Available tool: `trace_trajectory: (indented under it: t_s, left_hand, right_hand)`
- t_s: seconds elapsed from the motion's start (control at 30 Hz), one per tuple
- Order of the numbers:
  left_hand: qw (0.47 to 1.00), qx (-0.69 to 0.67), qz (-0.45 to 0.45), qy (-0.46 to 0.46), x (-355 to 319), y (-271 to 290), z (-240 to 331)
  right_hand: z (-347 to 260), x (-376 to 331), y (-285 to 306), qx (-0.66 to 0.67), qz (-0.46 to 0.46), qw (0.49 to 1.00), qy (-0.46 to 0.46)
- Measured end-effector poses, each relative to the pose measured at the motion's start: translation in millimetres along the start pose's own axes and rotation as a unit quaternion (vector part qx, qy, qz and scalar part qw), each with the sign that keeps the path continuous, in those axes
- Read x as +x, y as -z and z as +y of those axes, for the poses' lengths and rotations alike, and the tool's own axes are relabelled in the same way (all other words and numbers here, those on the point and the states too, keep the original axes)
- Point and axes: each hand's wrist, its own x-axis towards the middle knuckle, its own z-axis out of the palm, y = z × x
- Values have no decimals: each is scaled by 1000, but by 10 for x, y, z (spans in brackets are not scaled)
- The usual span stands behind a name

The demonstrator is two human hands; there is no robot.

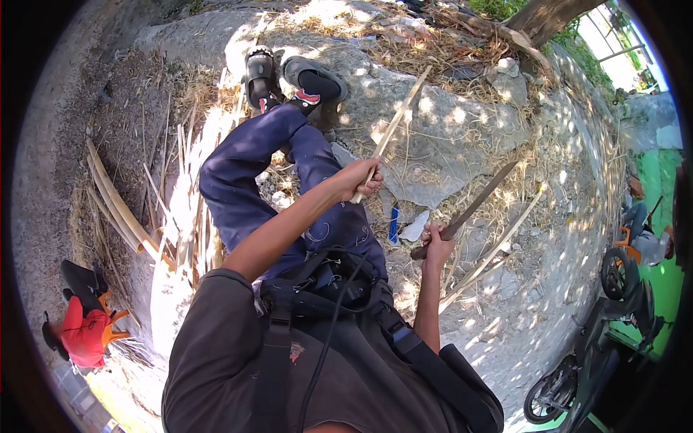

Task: The person shaves and scrapes a bamboo strip using a machete, trims it with a utility knife, and scrapes the strip with the machete.

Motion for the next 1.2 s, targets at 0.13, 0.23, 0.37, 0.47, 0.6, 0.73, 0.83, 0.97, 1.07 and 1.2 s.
trace_trajectory:
  t_s: [0.13, 0.23, 0.37, 0.47, 0.6, 0.73, 0.83, 0.97, 1.07, 1.2]
  left_hand:
    - [994, 92, 62, -5, -298, -49, 21]
    - [978, 203, 48, -18, -383, 115, 0]
    - [982, 179, 61, 4, -441, 121, 56]
    - [979, 188, 80, 11, -538, 205, 43]
    - [968, 234, 87, 14, -644, 203, 74]
    - [951, 296, 87, 2, -762, 158, 184]
    - [945, 309, 104, 2, -829, 101, 219]
    - [937, 337, 87, 9, -875, 17, 307]
    - [933, 347, 96, -19, -832, -23, 271]
    - [945, 318, 78, -12, -842, -34, 272]
  right_hand:
    - [-187, 228, 237, -215, 96, 965, 113]
    - [-558, 176, 197, -276, 51, 959, 47]
    - [-321, 324, 6, -231, -64, 963, 127]
    - [-553, 174, -574, -312, -142, 920, 188]
    - [-564, 161, -1067, -390, -249, 838, 290]
    - [-497, 230, -1319, -404, -304, 794, 337]
    - [-572, 257, -1415, -385, -354, 787, 328]
    - [-673, 231, -1425, -372, -387, 783, 314]
    - [-686, 192, -1413, -360, -420, 776, 303]
    - [-654, 223, -1425, -366, -405, 777, 313]
